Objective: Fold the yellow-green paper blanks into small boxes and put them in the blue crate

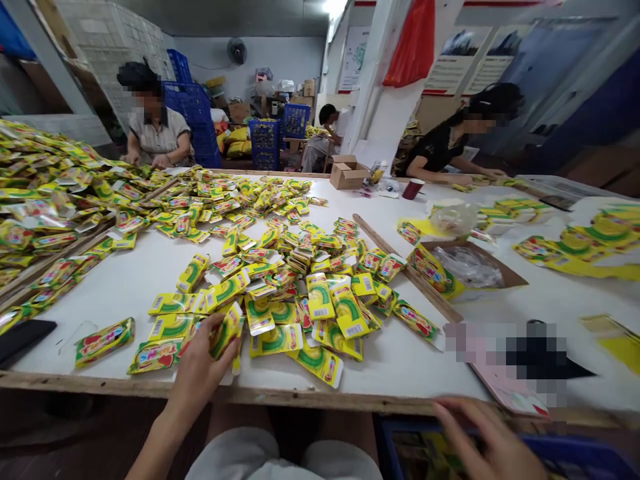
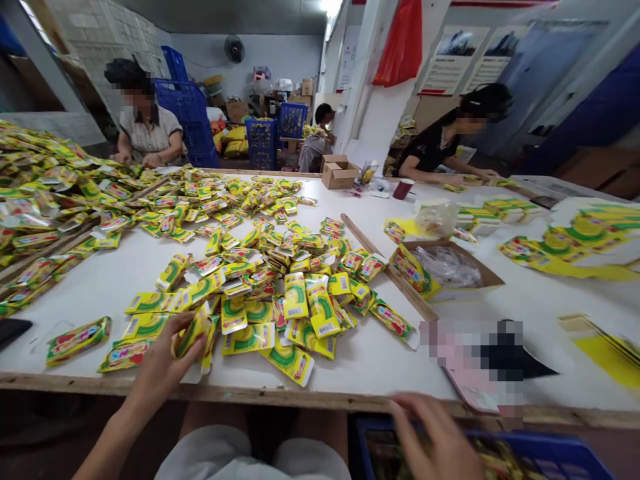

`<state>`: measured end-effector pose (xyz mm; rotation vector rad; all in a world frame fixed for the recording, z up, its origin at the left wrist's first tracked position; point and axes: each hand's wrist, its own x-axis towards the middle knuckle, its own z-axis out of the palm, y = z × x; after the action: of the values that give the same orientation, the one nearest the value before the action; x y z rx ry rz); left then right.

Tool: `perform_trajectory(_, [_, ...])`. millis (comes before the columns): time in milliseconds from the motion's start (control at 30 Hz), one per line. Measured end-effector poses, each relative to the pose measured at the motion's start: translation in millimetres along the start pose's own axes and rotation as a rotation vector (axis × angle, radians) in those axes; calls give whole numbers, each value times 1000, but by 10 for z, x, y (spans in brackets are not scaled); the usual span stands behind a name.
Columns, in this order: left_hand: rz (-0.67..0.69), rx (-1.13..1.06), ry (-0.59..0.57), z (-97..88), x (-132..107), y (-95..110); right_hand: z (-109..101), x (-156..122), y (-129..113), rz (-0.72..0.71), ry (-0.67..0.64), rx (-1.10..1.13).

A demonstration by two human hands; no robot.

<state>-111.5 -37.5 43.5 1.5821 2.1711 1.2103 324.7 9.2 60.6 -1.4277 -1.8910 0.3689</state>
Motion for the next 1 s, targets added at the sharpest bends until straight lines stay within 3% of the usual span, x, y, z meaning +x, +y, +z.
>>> perform_trajectory(100, [-27,-288,-75,91,-133,285,602,-37,-745,39,-73,294])
perform_trajectory(167, [-30,-407,-160,221,-233,413,1029,-9,-1113,72,-106,500])
perform_trajectory(233, [-20,-473,-206,388,-319,449,1365,26,-1286,86,-115,675])
perform_trajectory(300, [-12,-518,-186,547,-380,408,1562,28,-1321,78,-69,774])
perform_trajectory(433, [57,-486,-163,687,-408,260,1607,-13,-1272,0,-65,737])
perform_trajectory(667, [64,-407,-272,545,-333,252,1460,190,-1283,-176,-228,560])
perform_trajectory(867, [31,-473,-211,459,-280,149,1606,209,-1383,-142,-190,666])
perform_trajectory(1000, [-62,-582,-112,430,-291,106,1697,197,-1427,-103,-214,734])
